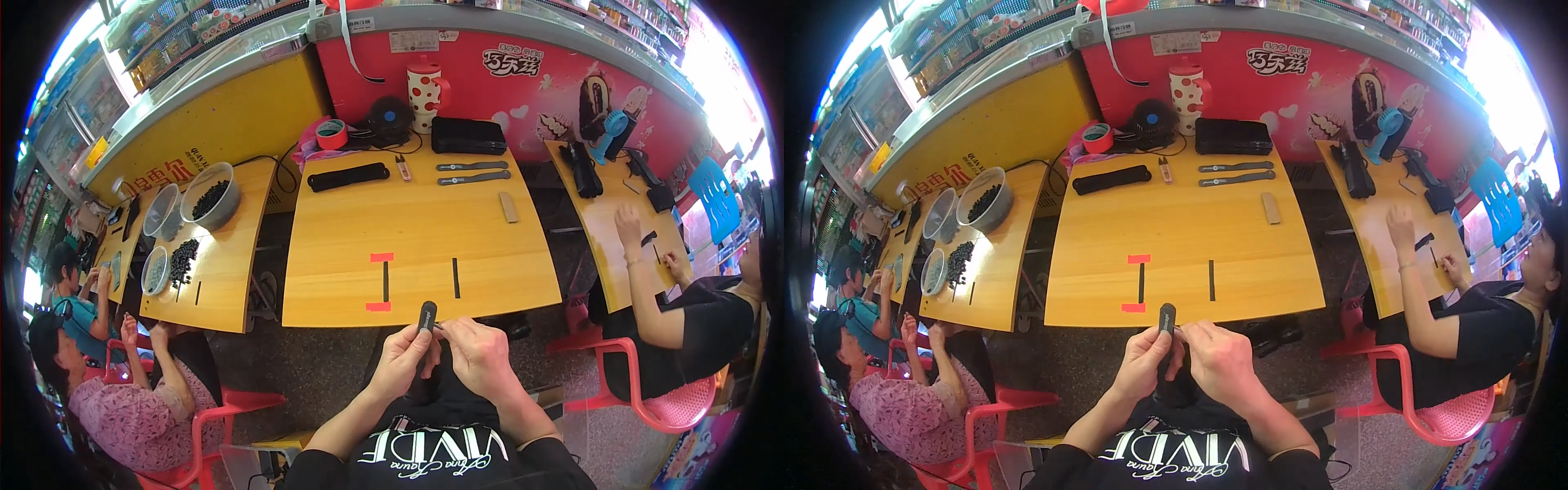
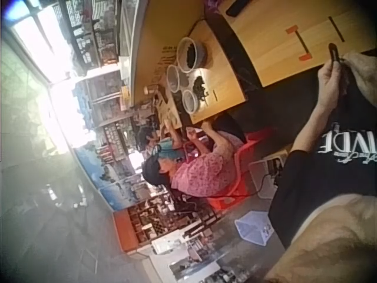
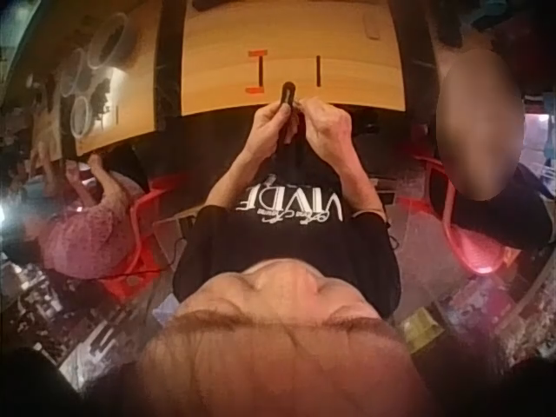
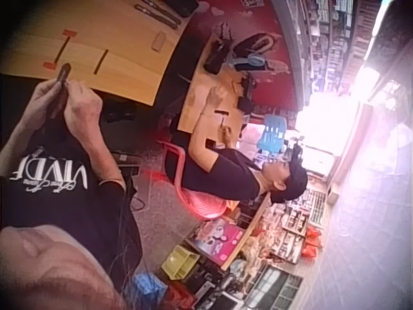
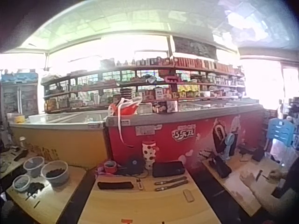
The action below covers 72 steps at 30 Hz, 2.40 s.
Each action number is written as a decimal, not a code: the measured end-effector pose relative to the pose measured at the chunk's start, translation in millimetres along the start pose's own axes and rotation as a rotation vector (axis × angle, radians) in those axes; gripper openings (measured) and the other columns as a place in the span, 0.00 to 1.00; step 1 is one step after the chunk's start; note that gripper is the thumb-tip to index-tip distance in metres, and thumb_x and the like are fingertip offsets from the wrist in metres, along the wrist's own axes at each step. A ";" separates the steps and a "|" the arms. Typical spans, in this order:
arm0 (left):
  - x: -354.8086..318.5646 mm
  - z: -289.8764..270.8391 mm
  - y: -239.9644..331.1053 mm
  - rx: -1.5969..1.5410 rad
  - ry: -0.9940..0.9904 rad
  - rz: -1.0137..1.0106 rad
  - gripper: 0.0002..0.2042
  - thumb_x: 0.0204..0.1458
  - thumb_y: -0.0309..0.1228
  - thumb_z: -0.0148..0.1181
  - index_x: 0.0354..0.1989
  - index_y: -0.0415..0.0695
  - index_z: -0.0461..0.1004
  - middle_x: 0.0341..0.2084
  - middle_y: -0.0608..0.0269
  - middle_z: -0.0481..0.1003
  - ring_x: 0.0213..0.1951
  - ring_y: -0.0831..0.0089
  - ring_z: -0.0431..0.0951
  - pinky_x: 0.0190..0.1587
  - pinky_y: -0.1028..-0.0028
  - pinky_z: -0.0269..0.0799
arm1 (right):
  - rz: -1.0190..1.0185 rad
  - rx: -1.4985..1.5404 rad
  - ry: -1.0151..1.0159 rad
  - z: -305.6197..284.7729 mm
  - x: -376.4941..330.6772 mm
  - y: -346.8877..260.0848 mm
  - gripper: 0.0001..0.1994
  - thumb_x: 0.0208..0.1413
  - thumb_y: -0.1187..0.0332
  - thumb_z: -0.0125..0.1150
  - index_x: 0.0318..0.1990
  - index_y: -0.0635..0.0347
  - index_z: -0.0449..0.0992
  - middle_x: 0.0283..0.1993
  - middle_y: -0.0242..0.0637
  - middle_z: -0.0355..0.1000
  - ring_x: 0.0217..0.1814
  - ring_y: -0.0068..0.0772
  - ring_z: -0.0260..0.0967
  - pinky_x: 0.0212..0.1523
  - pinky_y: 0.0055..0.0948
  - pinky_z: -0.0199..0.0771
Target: Assembling small components onto black straps at a workbench.
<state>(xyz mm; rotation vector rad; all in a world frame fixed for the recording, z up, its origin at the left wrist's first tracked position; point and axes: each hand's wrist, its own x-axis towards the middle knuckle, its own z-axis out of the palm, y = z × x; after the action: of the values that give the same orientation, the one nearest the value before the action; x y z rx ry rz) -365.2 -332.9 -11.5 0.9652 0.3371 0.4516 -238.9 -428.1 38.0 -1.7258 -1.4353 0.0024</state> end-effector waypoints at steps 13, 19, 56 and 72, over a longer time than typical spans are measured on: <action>-0.7 -7.4 6.7 0.210 -0.099 -0.029 0.12 0.66 0.34 0.47 0.36 0.39 0.72 0.17 0.73 0.64 0.18 0.86 0.59 0.20 0.83 0.54 | -0.017 0.025 0.058 7.7 -5.7 3.0 0.10 0.44 0.83 0.58 0.36 0.63 0.75 0.28 0.42 0.72 0.28 0.44 0.73 0.27 0.35 0.73; 1.9 -5.8 -2.4 0.463 -0.031 0.129 0.10 0.64 0.31 0.49 0.34 0.38 0.71 0.16 0.72 0.65 0.19 0.84 0.64 0.23 0.81 0.60 | 0.014 0.098 0.106 15.0 -8.8 11.4 0.09 0.44 0.84 0.58 0.34 0.65 0.75 0.28 0.44 0.72 0.28 0.45 0.73 0.27 0.33 0.73; 1.9 -15.7 -0.2 0.476 -0.321 -0.062 0.09 0.60 0.29 0.53 0.28 0.39 0.66 0.12 0.59 0.62 0.15 0.74 0.62 0.20 0.74 0.60 | 0.576 0.981 -0.119 8.9 -19.7 16.7 0.24 0.46 0.80 0.70 0.52 0.66 0.68 0.27 0.26 0.72 0.28 0.13 0.67 0.30 0.17 0.69; -19.6 -18.0 46.7 0.994 0.104 0.229 0.08 0.59 0.28 0.55 0.30 0.37 0.69 0.17 0.49 0.69 0.19 0.56 0.72 0.23 0.68 0.65 | 0.266 0.740 0.573 -93.5 -3.6 29.4 0.13 0.51 0.84 0.58 0.43 0.63 0.71 0.27 0.27 0.67 0.22 0.13 0.59 0.22 0.12 0.59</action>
<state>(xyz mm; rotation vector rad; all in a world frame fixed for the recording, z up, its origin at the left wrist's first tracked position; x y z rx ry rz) -400.5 -307.3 19.9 1.9658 0.5670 0.5493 -169.8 -485.8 76.9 -1.1464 -0.6483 0.1515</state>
